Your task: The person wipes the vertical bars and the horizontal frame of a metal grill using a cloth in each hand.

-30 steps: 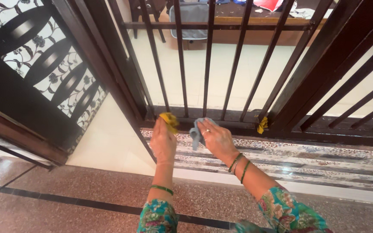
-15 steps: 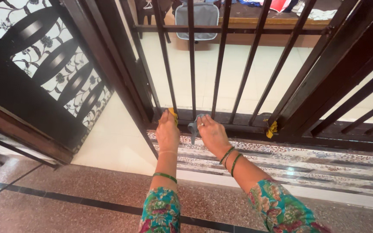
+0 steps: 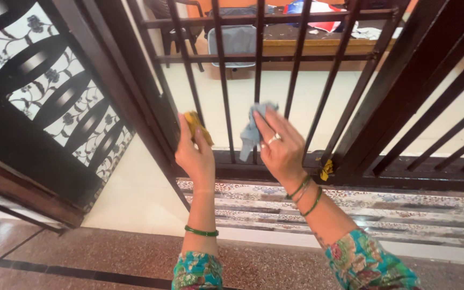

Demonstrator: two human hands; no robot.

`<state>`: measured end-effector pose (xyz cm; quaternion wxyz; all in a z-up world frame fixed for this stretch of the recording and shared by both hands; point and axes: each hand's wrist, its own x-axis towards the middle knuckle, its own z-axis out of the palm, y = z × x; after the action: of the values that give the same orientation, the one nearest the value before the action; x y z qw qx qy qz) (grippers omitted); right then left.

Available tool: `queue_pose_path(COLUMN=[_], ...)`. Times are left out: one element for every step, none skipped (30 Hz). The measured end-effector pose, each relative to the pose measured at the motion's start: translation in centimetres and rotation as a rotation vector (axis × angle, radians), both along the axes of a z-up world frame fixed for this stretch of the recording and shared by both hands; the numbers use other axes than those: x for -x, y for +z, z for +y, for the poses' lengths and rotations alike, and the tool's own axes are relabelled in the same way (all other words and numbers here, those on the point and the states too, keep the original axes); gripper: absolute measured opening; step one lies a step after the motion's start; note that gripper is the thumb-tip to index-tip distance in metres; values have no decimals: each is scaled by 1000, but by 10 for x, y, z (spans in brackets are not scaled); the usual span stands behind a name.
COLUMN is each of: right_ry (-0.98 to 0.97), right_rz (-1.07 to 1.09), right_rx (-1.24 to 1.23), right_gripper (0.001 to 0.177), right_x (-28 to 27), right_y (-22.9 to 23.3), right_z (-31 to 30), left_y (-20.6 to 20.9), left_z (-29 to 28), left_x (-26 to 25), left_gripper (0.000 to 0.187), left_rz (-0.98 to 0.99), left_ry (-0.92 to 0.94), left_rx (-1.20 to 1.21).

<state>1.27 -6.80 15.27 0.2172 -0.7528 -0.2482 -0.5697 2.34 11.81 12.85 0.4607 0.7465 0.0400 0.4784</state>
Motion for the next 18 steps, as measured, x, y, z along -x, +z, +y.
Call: queue_pose_path(right_ry=[-17,-35,-35,-32,-30,-3,25,57,51,50,49,45,41,35,39,42,44,57], right_rz=[-28,-55,-21,16,52,105,157,210,245,280,315,345,376,405,440,475,510,539], right_rx=[15,30,52,74,96,87,78,70,65,64,64,67,71,75,70,66,62,51], right_gripper=[32,32,32,33,34,33,32,31,33,34,36,35,35,34,36,38,40,39], right_x=[1,1,-1,-4,-6,-7,-6,-6,-6,-5,-4,-4,-3,-3,-2,-1,0,-1], right_y=[13,23,28,30,28,22,13,3,-8,-19,-30,-40,-50,-58,-66,-73,-79,-84], right_z=[-1,-1,2,5,5,6,6,8,9,9,10,11,12,12,12,11,11,11], left_y=[13,22,28,30,29,26,22,16,9,1,-7,-14,-20,-26,-33,-39,-45,-50], left_z=[-4,-8,-12,-14,-15,-16,-15,-14,-12,-10,-8,-6,-3,-1,0,1,2,3], left_x=[-1,-2,-5,-8,-11,-13,-15,-17,-17,-16,-15,-15,-15,-16,-16,-16,-16,-16], left_gripper=[41,40,40,39,39,38,36,34,33,32,31,30,29,29,30,32,34,35], left_rz=[-8,-14,32,80,127,132,137,142,124,107,90,126,162,197,198,199,200,238], left_ry=[-17,-34,-12,12,37,52,67,86,90,99,108,105,101,96,97,97,96,108], left_rx=[5,9,-9,-26,-43,-45,-46,-47,-86,-123,-159,-160,-161,-160,-160,-158,-156,-159])
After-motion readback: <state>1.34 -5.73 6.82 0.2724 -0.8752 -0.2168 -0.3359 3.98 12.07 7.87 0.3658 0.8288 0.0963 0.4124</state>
